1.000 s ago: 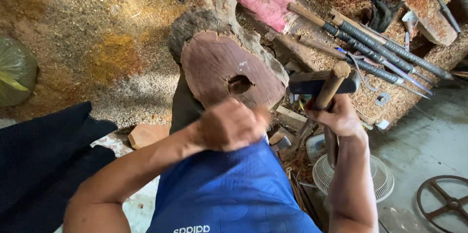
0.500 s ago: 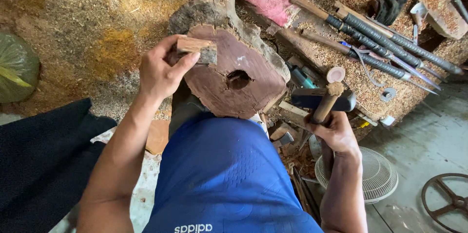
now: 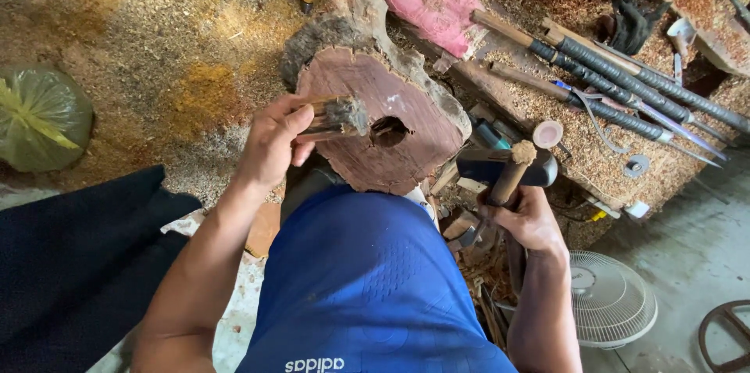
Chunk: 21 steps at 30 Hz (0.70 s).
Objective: Using a hammer and a carving tool to hollow out or shape a piece of wood in a workshop.
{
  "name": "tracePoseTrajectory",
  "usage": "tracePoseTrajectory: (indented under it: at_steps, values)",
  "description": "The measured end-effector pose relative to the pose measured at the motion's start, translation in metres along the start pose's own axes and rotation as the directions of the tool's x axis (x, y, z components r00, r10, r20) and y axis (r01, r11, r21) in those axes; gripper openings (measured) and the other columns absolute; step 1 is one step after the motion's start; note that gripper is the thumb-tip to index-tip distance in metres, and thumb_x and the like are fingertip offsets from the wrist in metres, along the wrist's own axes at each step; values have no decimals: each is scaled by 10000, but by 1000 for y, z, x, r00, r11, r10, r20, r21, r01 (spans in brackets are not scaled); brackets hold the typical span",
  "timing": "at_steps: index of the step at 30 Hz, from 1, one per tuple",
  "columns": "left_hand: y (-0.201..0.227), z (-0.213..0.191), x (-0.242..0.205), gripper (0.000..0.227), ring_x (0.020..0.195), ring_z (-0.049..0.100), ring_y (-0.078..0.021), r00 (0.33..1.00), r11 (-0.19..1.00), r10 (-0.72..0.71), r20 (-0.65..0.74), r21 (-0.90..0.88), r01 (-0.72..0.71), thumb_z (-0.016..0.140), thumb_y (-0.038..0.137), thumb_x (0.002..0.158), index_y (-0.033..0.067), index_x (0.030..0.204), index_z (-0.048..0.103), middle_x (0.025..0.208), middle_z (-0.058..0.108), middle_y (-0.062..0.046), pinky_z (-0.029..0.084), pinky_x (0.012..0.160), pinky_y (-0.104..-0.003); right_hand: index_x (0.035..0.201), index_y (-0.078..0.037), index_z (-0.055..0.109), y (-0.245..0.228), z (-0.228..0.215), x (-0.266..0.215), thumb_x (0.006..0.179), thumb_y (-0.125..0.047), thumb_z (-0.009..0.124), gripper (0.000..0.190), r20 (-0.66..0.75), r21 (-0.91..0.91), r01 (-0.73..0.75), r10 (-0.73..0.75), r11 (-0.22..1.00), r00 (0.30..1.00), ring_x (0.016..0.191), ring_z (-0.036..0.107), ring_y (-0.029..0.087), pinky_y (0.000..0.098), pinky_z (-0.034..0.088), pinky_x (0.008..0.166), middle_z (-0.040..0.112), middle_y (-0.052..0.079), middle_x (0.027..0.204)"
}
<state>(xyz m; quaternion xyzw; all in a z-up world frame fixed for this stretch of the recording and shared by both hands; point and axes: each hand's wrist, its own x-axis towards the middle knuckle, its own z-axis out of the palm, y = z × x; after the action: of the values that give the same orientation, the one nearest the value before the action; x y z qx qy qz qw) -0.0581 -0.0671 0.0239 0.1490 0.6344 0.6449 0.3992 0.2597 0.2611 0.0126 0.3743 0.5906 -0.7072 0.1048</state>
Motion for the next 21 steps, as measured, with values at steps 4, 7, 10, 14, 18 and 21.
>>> tracePoseTrajectory:
  at_steps: [4, 7, 10, 14, 18, 21]
  values:
    - [-2, 13, -5, 476, 491, 512, -70, 994, 981, -85, -62, -177, 73, 544, 444, 1074, 5, 1213, 666, 750, 657, -11, 429, 387, -238, 1169, 22, 612, -6, 4, 7, 766, 64, 807, 450, 47, -78, 44, -41, 996, 998, 869, 701, 170, 325, 595, 768, 724, 90, 946]
    - [1, 19, -6, 476, 504, 527, -77, 992, 970, -81, -98, -236, 56, 531, 438, 1099, -4, 1205, 672, 730, 639, -21, 439, 409, -243, 1196, 11, 596, -9, 7, 8, 762, 73, 794, 481, 58, -74, 43, -39, 996, 998, 882, 707, 162, 318, 603, 780, 726, 83, 956]
    - [-1, 22, -7, 470, 528, 549, -83, 981, 973, -22, -193, -231, -24, 527, 426, 1083, 3, 1233, 666, 800, 662, -33, 470, 423, -242, 1196, 13, 595, -6, 6, 5, 758, 70, 797, 486, 50, -90, 40, -36, 995, 998, 901, 709, 157, 318, 604, 799, 728, 82, 970]
    - [-4, 21, -5, 352, 571, 595, -129, 921, 946, 32, -388, -285, -153, 629, 305, 1052, -17, 1190, 606, 870, 673, -83, 500, 446, -266, 1139, 34, 611, 8, -7, 0, 785, 43, 795, 399, 70, -96, 20, -13, 995, 997, 893, 710, 170, 336, 603, 795, 730, 98, 965]
    - [0, 14, -3, 376, 580, 603, -125, 919, 935, 125, -375, -264, -235, 646, 271, 1010, -38, 1223, 626, 962, 713, -117, 506, 474, -262, 1113, 46, 629, 21, -13, -5, 794, 54, 769, 348, 131, -26, 42, -38, 999, 991, 862, 710, 190, 346, 605, 760, 737, 122, 962]
    - [-1, 15, -4, 365, 580, 591, -118, 914, 971, 138, -381, -128, -200, 663, 255, 1004, -43, 1210, 620, 877, 671, -110, 479, 478, -256, 1129, 27, 593, 18, -12, -12, 760, 87, 727, 397, 97, -18, 0, 2, 1000, 995, 873, 702, 175, 319, 595, 777, 720, 108, 972]
